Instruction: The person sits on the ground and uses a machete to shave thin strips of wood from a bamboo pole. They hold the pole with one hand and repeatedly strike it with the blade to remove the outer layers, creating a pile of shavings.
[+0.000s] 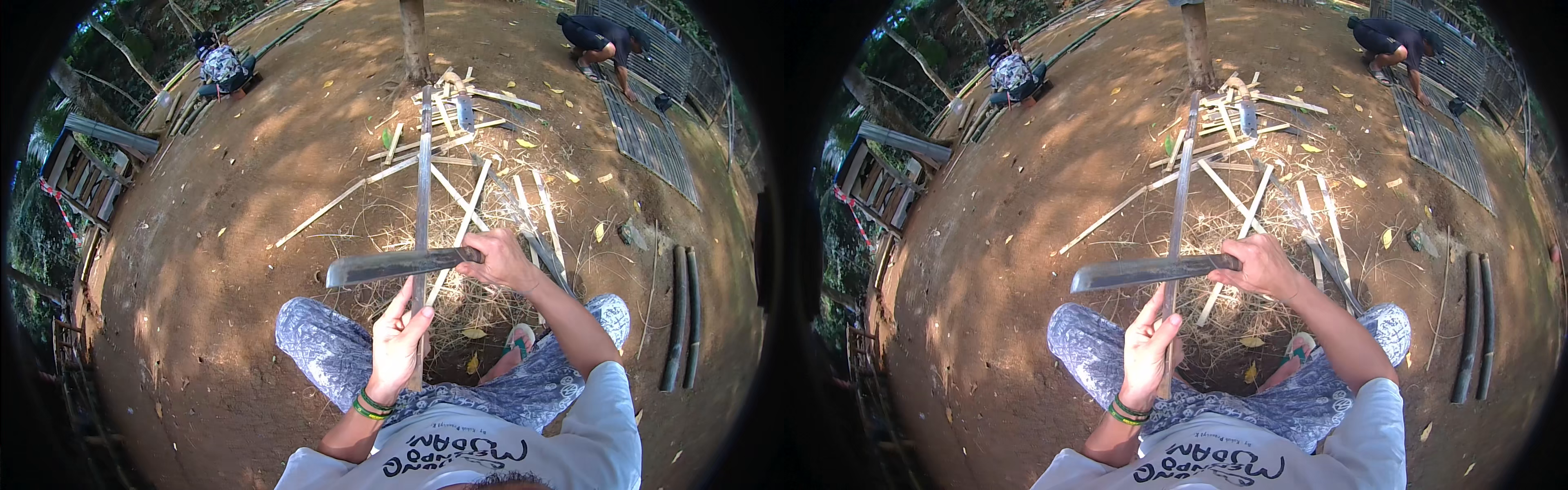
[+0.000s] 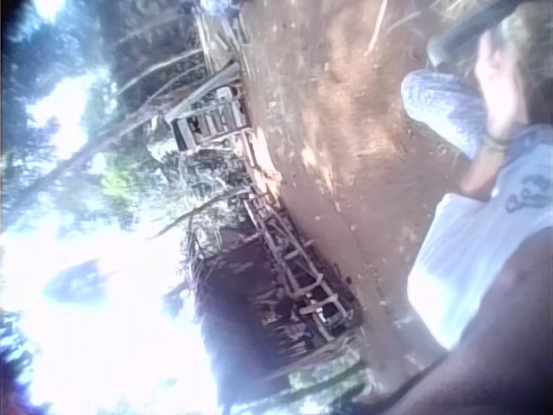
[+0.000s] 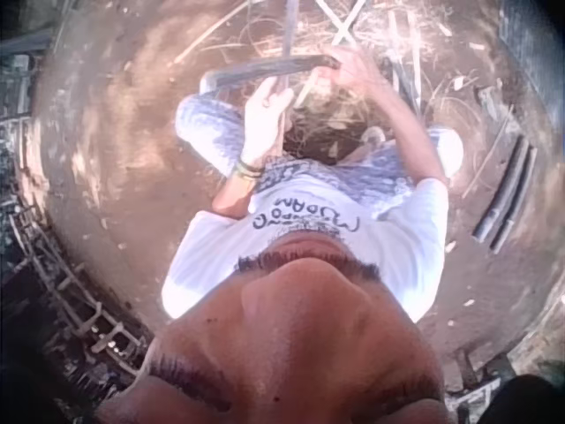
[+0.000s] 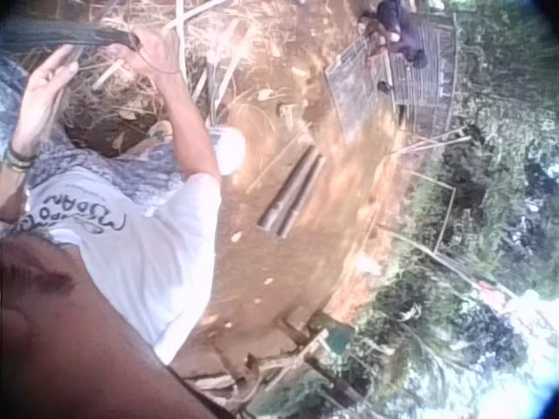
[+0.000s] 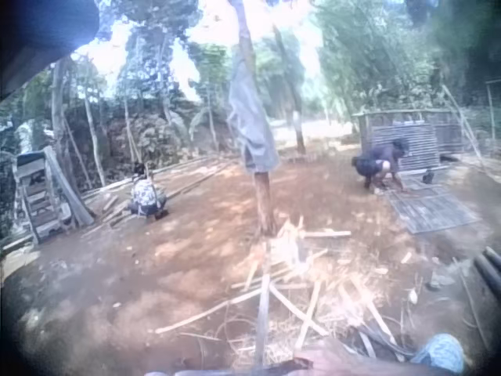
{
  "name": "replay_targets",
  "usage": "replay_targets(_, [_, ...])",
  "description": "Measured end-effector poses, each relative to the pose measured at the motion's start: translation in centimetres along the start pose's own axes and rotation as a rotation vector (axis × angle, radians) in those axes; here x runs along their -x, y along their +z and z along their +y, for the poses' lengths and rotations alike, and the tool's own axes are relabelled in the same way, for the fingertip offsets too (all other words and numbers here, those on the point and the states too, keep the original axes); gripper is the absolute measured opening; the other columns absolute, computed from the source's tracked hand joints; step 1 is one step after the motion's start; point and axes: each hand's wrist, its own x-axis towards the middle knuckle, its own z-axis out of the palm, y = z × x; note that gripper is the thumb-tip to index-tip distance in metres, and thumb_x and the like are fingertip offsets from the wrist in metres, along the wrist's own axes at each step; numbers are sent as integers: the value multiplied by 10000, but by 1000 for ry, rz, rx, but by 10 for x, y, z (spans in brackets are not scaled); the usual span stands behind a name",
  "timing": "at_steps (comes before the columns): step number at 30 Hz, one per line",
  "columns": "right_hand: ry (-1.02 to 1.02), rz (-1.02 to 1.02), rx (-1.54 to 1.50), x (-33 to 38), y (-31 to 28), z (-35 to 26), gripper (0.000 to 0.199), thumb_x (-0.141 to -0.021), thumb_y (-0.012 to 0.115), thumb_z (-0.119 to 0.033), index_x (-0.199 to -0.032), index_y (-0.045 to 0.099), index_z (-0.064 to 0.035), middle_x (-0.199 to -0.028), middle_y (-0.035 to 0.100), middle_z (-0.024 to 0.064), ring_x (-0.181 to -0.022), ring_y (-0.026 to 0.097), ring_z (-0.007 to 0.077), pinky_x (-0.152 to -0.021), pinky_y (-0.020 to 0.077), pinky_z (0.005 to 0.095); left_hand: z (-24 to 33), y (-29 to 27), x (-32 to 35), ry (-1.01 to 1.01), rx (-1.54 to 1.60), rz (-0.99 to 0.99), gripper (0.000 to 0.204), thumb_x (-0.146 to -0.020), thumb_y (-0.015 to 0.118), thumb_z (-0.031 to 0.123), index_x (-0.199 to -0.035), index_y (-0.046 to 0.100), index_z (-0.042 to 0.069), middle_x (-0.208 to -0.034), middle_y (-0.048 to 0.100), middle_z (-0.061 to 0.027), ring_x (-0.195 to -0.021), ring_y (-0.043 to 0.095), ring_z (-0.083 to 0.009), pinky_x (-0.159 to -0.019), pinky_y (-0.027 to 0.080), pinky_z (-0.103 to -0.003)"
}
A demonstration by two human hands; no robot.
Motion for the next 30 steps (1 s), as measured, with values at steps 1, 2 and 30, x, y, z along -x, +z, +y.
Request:
replay_targets(1, [65, 47, 3, -2, -1, 14, 636, -882, 623, -671, -704, 575, -62, -473, 489, 89, -423, 534, 299, -458, 436, 427, 3, -1, 6, -34, 2, -10, 632, -983, 593, -44, -1557, 339, 26, -921, 664, 70, -674, 433, 39, -570, 304, -148])
replay_targets(2, [131, 95, 5, -4, -4, 25, 640, -892, 613, -670, -705, 576, -59, -468, 482, 84, -417, 526, 294, -459, 435, 429, 2, -3, 15, -47, 27, -57, 632, -981, 595, -43, -1556, 343, 27, -880, 644, 80, -657, 416, 37, -562, 295, -152])
replay_targets(30, [656, 350, 204, -37, -82, 103, 598, -986, 530, -545, -770, 629, 5, -641, 612, 157, -587, 556, 273, -610, 448, 410, 3, -30, 60, -202, 52, -179, 614, -1000, 565, -6, -1561, 318, 12, -644, 509, 73, -510, 396, 1, -464, 315, -203])
